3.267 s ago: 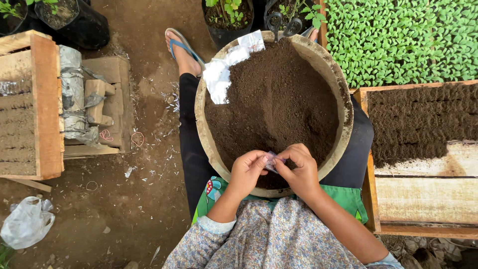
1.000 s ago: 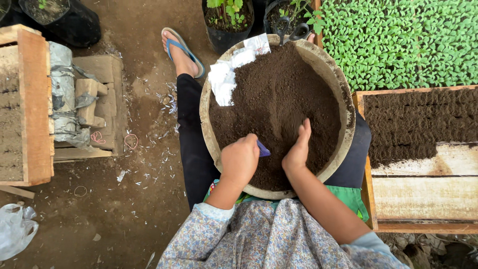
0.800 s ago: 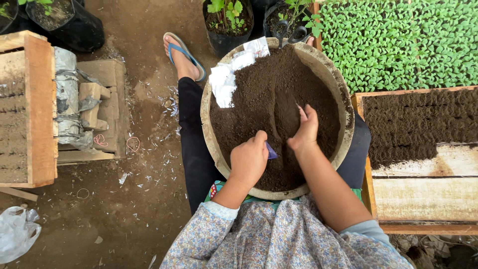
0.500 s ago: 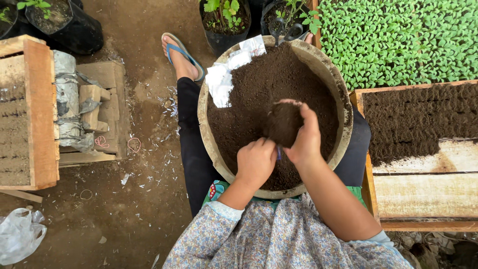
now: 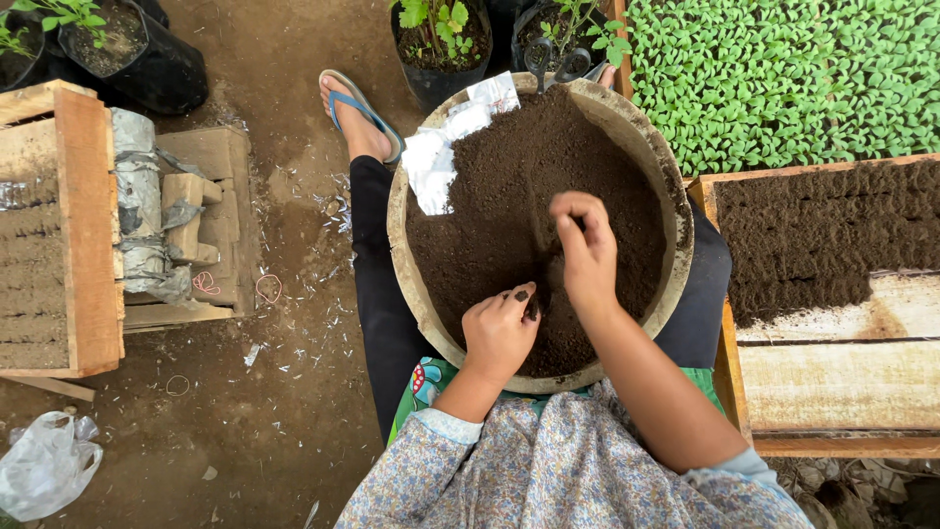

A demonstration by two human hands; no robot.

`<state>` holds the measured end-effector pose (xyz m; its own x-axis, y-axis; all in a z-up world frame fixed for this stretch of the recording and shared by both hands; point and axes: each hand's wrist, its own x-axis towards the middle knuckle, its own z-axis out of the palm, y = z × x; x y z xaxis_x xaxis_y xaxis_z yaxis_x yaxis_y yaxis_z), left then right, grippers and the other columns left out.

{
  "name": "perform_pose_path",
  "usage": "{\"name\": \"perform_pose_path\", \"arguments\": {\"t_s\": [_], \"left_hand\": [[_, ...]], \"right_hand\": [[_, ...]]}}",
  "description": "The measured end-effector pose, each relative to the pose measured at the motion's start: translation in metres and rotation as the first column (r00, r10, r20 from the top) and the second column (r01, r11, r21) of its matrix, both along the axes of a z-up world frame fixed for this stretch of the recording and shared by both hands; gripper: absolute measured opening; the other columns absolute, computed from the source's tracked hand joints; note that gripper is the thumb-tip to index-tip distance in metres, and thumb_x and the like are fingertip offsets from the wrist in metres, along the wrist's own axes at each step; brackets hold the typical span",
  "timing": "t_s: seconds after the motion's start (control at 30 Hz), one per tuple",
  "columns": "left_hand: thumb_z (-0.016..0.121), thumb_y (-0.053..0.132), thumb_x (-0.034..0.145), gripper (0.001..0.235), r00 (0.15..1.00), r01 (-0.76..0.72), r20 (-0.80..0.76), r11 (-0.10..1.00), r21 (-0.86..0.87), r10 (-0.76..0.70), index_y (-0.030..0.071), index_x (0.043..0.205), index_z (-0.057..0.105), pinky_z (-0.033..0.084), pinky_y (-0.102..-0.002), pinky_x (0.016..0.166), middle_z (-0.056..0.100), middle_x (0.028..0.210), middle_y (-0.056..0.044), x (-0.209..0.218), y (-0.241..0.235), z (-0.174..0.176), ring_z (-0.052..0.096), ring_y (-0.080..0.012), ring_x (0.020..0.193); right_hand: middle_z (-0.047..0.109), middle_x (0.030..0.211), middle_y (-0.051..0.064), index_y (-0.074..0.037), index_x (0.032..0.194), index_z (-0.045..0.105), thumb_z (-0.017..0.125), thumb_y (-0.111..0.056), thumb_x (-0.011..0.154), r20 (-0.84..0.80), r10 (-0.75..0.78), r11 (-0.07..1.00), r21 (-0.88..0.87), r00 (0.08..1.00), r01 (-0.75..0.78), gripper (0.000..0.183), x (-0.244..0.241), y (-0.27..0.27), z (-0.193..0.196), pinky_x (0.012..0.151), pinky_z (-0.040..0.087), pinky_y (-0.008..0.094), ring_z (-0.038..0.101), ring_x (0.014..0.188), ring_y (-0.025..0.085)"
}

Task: The person scoops soil from a large bowl and fills small plastic seed pouches. They then place the filled pouches into a wooden tray. The person repeats this process throughout the video.

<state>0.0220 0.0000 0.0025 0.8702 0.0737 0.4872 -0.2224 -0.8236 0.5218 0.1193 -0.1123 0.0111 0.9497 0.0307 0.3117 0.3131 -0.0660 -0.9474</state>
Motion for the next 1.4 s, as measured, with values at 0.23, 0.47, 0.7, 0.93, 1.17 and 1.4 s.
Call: {"name": "perform_pose_path", "arguments": {"t_s": [0.23, 0.47, 0.7, 0.93, 1.17, 1.4], "left_hand": [[0.068, 0.002, 0.074, 0.014, 0.999, 0.017, -0.033, 1.000, 0.012, -0.017, 0.008, 0.085, 0.074, 0.041, -0.017, 0.036, 0.052, 0.044, -0.001, -0.004, -0.002, 0.009, 0.049, -0.0106, 0.034], [0.069, 0.005, 0.076, 0.014, 0.994, 0.022, -0.105, 1.000, -0.008, -0.023, 0.010, 0.087, 0.075, 0.042, -0.018, 0.037, 0.055, 0.046, -0.001, -0.005, -0.002, -0.001, 0.051, -0.0111, 0.036], [0.068, 0.004, 0.082, 0.011, 0.970, 0.011, -0.239, 0.995, -0.100, -0.035, 0.007, 0.090, 0.073, 0.042, -0.019, 0.037, 0.057, 0.047, -0.004, -0.006, 0.000, -0.002, 0.053, -0.0100, 0.037], [0.067, 0.000, 0.080, 0.016, 0.924, -0.050, -0.374, 0.943, -0.330, -0.082, 0.000, 0.095, 0.071, 0.045, -0.025, 0.038, 0.063, 0.056, -0.015, -0.008, 0.008, -0.010, 0.059, -0.0190, 0.040], [0.066, -0.005, 0.077, 0.020, 0.926, -0.117, -0.359, 0.815, -0.568, -0.118, 0.004, 0.094, 0.074, 0.054, -0.030, 0.045, 0.069, 0.062, -0.016, -0.007, 0.004, -0.003, 0.068, -0.0237, 0.048], [0.068, -0.005, 0.073, 0.020, 0.934, -0.152, -0.341, 0.745, -0.650, -0.107, 0.007, 0.086, 0.077, 0.058, -0.031, 0.048, 0.072, 0.065, -0.015, -0.009, -0.010, -0.005, 0.073, -0.0203, 0.057]], "right_hand": [[0.062, 0.123, 0.023, -0.003, 0.125, 0.063, 0.067, -0.012, 0.090, -0.023, -0.160, 0.870, -0.476, 0.987, 0.130, 0.036, 0.013, -0.002, -0.111, 0.107, 0.034, 0.054, 0.052, 0.123, 0.042], [0.062, 0.081, 0.003, -0.010, 0.094, 0.066, 0.066, -0.009, 0.089, -0.554, -0.029, 0.982, 0.140, 0.832, 0.127, 0.005, -0.013, -0.017, -0.082, 0.065, 0.052, 0.026, 0.060, 0.072, 0.013], [0.052, 0.087, 0.013, -0.005, 0.093, 0.051, 0.051, -0.016, 0.096, -0.331, 0.311, 0.789, 0.613, 0.891, -0.048, 0.012, -0.033, -0.011, -0.006, 0.065, 0.049, 0.034, 0.057, 0.075, 0.021], [0.048, 0.087, 0.009, -0.009, 0.084, 0.046, 0.056, -0.008, 0.093, -0.118, 0.327, 0.873, 0.417, 0.938, -0.253, 0.014, -0.051, -0.017, 0.001, 0.078, 0.040, 0.030, 0.050, 0.089, 0.020], [0.055, 0.125, 0.013, -0.007, 0.126, 0.052, 0.071, -0.003, 0.075, -0.303, 0.250, 0.863, -0.361, 0.919, -0.354, 0.055, -0.067, -0.050, 0.008, 0.108, 0.032, 0.053, 0.040, 0.129, 0.038], [0.065, 0.097, 0.016, -0.012, 0.126, 0.058, 0.074, -0.016, 0.068, -0.187, 0.300, 0.791, -0.500, 0.935, -0.353, 0.059, -0.065, -0.043, 0.013, 0.085, 0.052, 0.049, 0.063, 0.097, 0.039]]}}
